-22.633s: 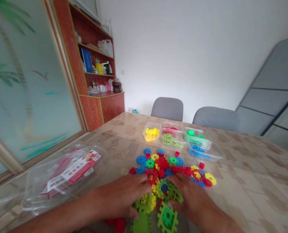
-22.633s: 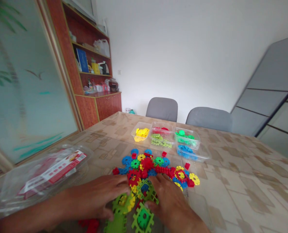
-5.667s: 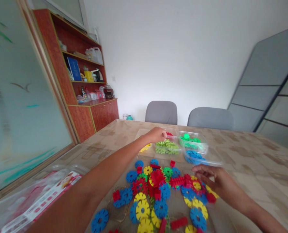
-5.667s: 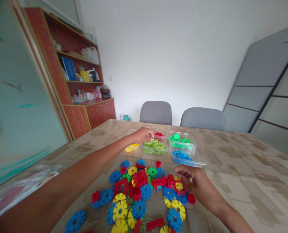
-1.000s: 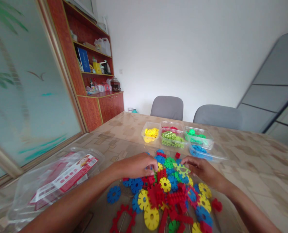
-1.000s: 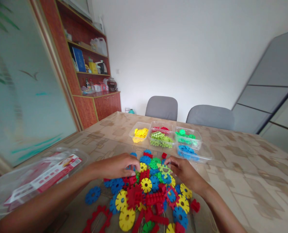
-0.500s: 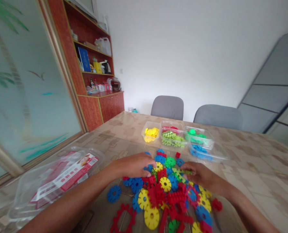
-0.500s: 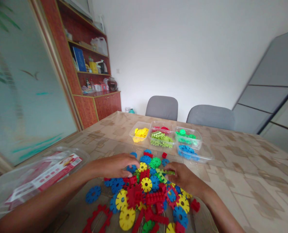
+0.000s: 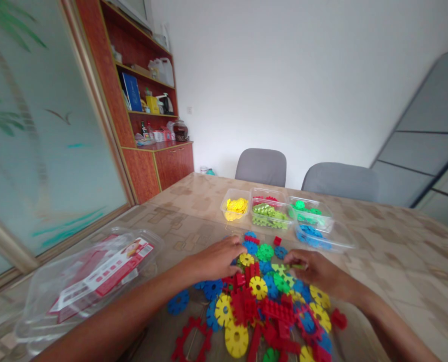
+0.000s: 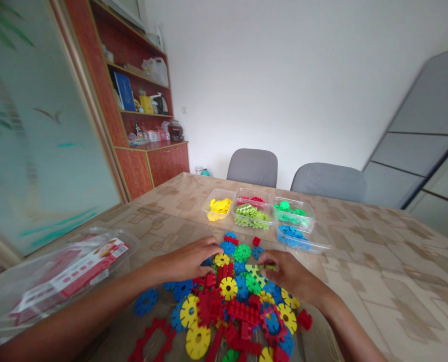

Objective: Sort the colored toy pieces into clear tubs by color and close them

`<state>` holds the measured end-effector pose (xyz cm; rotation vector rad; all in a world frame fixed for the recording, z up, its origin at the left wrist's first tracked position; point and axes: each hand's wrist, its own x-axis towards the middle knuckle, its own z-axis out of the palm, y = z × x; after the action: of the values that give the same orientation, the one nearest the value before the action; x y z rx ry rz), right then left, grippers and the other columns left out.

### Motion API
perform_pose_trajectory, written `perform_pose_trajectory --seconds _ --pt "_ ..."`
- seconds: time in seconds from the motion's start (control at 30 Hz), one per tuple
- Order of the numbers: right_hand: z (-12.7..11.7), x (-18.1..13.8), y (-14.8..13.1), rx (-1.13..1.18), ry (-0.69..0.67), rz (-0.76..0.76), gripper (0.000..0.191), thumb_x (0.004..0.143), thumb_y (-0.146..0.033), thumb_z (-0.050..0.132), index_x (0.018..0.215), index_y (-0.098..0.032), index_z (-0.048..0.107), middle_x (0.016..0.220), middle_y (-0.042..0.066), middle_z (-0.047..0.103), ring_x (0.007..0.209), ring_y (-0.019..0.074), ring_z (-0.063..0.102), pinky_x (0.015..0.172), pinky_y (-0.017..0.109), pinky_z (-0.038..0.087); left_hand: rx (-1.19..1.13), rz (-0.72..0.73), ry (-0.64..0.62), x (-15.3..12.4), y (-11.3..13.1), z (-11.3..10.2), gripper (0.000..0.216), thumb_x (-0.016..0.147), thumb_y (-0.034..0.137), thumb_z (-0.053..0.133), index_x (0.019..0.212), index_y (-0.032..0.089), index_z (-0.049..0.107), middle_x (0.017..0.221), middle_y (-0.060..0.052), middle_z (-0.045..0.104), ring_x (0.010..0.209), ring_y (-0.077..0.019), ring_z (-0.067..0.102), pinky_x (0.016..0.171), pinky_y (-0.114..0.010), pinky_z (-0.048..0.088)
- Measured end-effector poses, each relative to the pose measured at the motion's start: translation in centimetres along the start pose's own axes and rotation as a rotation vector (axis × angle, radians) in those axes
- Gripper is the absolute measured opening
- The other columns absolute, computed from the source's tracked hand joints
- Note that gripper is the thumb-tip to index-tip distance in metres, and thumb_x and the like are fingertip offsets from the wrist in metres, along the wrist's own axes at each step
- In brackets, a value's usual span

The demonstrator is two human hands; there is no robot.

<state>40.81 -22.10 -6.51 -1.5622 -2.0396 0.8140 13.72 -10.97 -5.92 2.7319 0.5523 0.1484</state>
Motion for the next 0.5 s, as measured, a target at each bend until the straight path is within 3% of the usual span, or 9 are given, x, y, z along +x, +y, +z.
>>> perform_pose_trajectory --seconds 0.17,0.33,0.5 --pt "0.7 0.0 -1.2 -0.062 0.000 -0.012 0.025 0.085 -0.036 0.055 0.101 -0.018 0.063 0.101 0.008 0.067 0.094 0.0250 0.061 0.083 0.037 0.047 -0.021 0.052 0.039 0.2 -0.3 0.6 0.044 0.081 0.020 0.063 0.124 0.017 0.050 0.123 -0.012 0.050 0.115 -0.0271 0.048 0.098 -0.034 0.038" --pt "0.6 -0.1 -1.5 -0.037 -0.091 0.005 0.023 0.082 -0.036 0.057 0.095 -0.018 0.063 0.094 0.006 0.066 0.089 0.0241 0.061 0.078 0.034 0.047 0.004 0.018 0.084 0.5 -0.1 1.0 0.024 0.084 0.015 0.059 0.107 0.020 0.057 0.107 -0.007 0.056 0.102 -0.0218 0.054 0.090 -0.029 0.042" --pt "-0.2 -0.5 -0.8 -0.021 -0.114 0.033 0.027 0.085 -0.039 0.053 0.099 -0.018 0.065 0.100 0.007 0.068 0.091 0.0251 0.061 0.077 0.034 0.048 0.054 -0.025 0.112 0.9 0.0 0.7 0.011 0.084 0.016 0.058 0.095 0.019 0.057 0.099 -0.004 0.060 0.096 -0.0193 0.057 0.082 -0.024 0.042"
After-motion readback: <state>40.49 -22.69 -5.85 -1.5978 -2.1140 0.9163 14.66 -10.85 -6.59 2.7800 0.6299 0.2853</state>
